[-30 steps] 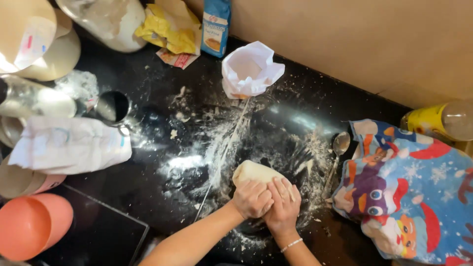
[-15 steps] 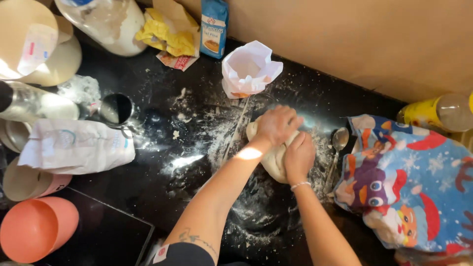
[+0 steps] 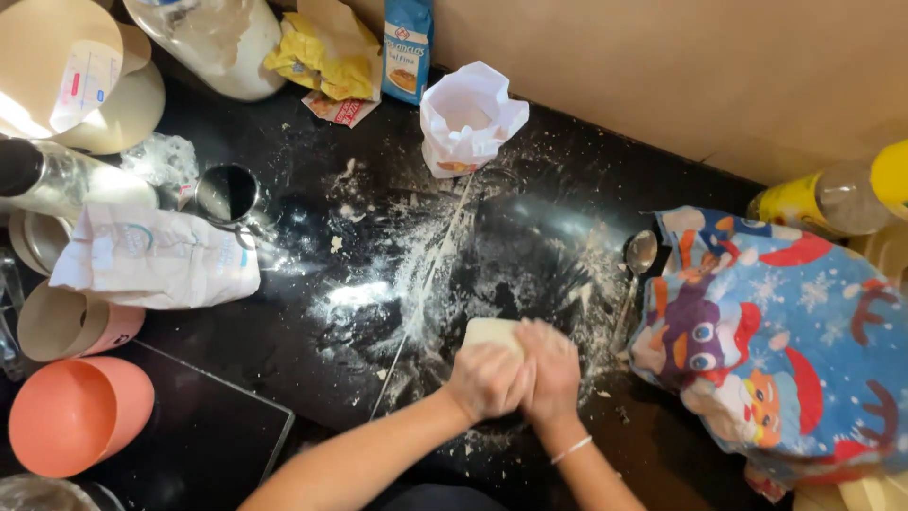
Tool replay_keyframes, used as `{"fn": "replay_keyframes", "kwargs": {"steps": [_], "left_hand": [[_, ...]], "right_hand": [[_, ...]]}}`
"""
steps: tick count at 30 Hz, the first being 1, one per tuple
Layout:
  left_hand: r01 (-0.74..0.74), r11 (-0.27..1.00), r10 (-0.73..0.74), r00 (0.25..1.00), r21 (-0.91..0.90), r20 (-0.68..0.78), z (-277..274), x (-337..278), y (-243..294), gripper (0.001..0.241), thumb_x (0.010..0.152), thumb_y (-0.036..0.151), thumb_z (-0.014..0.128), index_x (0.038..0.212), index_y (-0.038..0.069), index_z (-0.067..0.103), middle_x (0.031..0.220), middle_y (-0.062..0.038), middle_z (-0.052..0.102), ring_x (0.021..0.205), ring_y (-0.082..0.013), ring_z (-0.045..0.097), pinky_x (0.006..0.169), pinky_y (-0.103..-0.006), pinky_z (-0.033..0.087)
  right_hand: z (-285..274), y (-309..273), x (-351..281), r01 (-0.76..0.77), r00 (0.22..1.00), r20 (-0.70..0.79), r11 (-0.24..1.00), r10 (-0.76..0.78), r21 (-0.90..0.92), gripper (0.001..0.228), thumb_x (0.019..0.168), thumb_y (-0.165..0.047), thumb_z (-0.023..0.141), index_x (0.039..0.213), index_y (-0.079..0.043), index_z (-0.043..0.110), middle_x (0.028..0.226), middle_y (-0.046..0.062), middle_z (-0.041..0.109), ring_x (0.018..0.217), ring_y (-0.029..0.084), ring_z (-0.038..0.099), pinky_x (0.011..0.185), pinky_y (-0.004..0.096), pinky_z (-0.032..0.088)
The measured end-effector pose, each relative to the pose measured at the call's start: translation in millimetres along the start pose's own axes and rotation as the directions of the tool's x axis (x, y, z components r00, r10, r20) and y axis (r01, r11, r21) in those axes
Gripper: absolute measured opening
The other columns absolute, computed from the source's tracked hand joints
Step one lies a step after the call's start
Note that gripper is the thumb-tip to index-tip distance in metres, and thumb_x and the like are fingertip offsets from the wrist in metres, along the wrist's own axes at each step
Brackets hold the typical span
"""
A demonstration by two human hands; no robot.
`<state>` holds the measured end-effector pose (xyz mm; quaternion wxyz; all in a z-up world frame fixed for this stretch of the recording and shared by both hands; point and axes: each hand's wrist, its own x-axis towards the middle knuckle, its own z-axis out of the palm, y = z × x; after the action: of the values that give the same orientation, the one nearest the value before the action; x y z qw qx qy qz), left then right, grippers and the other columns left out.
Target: Kneading dough on a floured countertop.
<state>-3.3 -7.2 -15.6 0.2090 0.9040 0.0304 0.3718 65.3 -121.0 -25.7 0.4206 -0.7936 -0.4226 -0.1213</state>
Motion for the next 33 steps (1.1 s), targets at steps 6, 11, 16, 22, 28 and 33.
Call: {"fn": "replay_keyframes", "kwargs": {"steps": [6,11,16,22,28,33], "left_hand": [[-0.155,0.987,0.155,0.988,-0.044,-0.001,35,-12,-29,0.045,0.103,0.042,0.038,0.064,0.019,0.047,0.066,0.000,0.042,0.054,-0.0197,0.050,0.049,-0.0334,0.042],[-0.166,0.986,0.165,0.979,-0.001,-0.116,54,52,-54,0.052,0.109,0.026,0.037,0.057,0.020,0.037,0.050,0.006,0.028,0.040,-0.0096,0.023,0.039,-0.0250,0.021],[-0.178,0.984,0.179,0.983,0.010,-0.033,144,58,-118,0.034,0.096,0.035,0.047,0.066,0.020,0.045,0.068,0.001,0.044,0.062,-0.0234,0.055,0.056,-0.0377,0.047],[0.287,0.956,-0.222,0.852,-0.067,0.475,84,144,-118,0.036,0.097,0.044,0.048,0.087,0.014,0.064,0.088,-0.012,0.068,0.093,-0.0389,0.069,0.078,-0.0531,0.058],[0.485,0.845,-0.533,0.728,0.225,0.431,101,70,-127,0.035,0.095,0.056,0.051,0.093,0.023,0.062,0.097,-0.004,0.058,0.095,-0.0319,0.062,0.081,-0.0511,0.053],[0.906,0.307,-0.771,0.417,-0.293,0.482,8,84,-39,0.044,0.095,0.038,0.060,0.060,0.012,0.067,0.056,-0.007,0.066,0.067,-0.0251,0.072,0.065,-0.0376,0.052]], "right_hand": [[24,45,-15,0.101,0.987,-0.092,0.958,-0.130,-0.269,0.053,0.105,-0.035,0.028,0.128,-0.014,0.071,0.133,0.010,0.068,0.120,0.031,0.065,0.101,0.044,0.047],[36,59,27,-0.301,0.953,-0.077,0.895,0.293,-0.328,0.038,0.108,-0.017,0.033,0.124,-0.012,0.067,0.091,0.008,0.065,0.068,0.022,0.052,0.055,0.035,0.040],[46,81,62,-0.486,0.874,-0.163,0.838,0.458,-0.248,0.036,0.112,-0.024,0.037,0.116,-0.010,0.070,0.102,0.016,0.070,0.095,0.040,0.067,0.086,0.050,0.051],[28,87,57,-0.842,0.476,0.163,0.502,0.864,-0.200,0.053,0.108,-0.055,0.039,0.115,-0.011,0.068,0.111,0.026,0.071,0.113,0.052,0.063,0.096,0.063,0.047],[5,69,73,-0.896,0.410,0.338,0.444,0.847,-0.028,0.048,0.104,-0.050,0.049,0.140,-0.020,0.058,0.142,0.013,0.057,0.138,0.040,0.046,0.111,0.061,0.036],[-21,1,96,-0.728,0.599,0.357,0.673,0.716,-0.128,0.058,0.107,-0.055,0.040,0.094,-0.014,0.078,0.104,0.016,0.076,0.117,0.040,0.063,0.106,0.052,0.045]]}}
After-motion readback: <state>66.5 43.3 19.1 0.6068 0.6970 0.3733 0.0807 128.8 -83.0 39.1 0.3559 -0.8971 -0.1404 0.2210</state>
